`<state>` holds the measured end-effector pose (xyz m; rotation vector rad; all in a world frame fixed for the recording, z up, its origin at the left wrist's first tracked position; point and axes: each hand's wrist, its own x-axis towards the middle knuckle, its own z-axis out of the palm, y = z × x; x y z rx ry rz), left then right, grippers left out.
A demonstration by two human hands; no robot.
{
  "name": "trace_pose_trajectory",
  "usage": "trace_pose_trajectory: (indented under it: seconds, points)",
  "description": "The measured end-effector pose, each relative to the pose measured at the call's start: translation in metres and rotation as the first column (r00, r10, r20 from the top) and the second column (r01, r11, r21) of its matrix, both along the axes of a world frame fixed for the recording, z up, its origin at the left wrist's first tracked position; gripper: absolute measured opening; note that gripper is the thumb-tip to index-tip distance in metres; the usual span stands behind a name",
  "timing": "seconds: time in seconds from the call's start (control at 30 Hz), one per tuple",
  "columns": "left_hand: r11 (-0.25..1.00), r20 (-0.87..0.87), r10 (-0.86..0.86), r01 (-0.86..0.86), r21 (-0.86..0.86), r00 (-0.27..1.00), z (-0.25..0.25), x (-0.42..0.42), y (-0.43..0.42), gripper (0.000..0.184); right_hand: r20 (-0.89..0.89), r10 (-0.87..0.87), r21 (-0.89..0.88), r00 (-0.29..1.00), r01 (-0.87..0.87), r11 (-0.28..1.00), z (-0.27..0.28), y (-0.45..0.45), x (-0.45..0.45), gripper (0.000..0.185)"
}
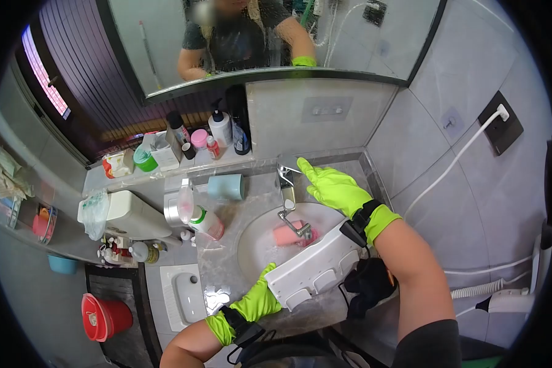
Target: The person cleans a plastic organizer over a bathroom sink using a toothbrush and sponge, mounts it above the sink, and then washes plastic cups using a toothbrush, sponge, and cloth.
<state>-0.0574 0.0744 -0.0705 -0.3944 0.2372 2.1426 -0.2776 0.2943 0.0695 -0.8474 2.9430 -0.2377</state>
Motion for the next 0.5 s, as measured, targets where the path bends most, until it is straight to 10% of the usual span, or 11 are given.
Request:
trace_pose_trajectory:
  seconds: [0.13, 0.2, 0.27, 0.37, 0.43, 0.5]
  points:
    - [0.994, 0.069, 0.002, -0.01, 0.113, 0.998, 0.018, 0.003, -0.001, 0.054, 0.07, -0.081, -0.054, 0.994, 0.085, 0.995, 0.047, 0.005, 0.025, 0.071]
    - [0.927, -0.51, -0.203, -0.004, -0.376, 0.836, 0.058, 0.011, -0.006, 0.065, 0.157, -0.176, -0.208, 0.972, 0.207, 0.956, 0.072, 0.018, 0.053, 0.064]
    - [0.863, -0.664, -0.303, -0.098, -0.495, 0.683, 0.065, 0.015, -0.007, 0.069, 0.162, -0.193, -0.378, 0.968, 0.242, 0.894, 0.076, 0.042, 0.08, 0.055]
    - [0.995, -0.417, -0.041, -0.003, -0.103, 0.908, 0.046, 0.024, -0.007, 0.063, 0.188, -0.288, -0.498, 0.939, 0.344, 0.796, 0.083, 0.065, 0.124, 0.044]
    - [0.926, 0.06, 0.022, -0.043, 0.374, 0.998, 0.047, 0.022, -0.01, 0.057, 0.245, -0.332, -0.576, 0.911, 0.412, 0.706, 0.08, 0.078, 0.151, 0.046]
    - [0.994, 0.076, 0.033, -0.041, 0.1, 0.997, 0.091, 0.018, -0.017, 0.05, 0.301, -0.378, -0.68, 0.876, 0.475, 0.559, 0.082, 0.077, 0.173, 0.051]
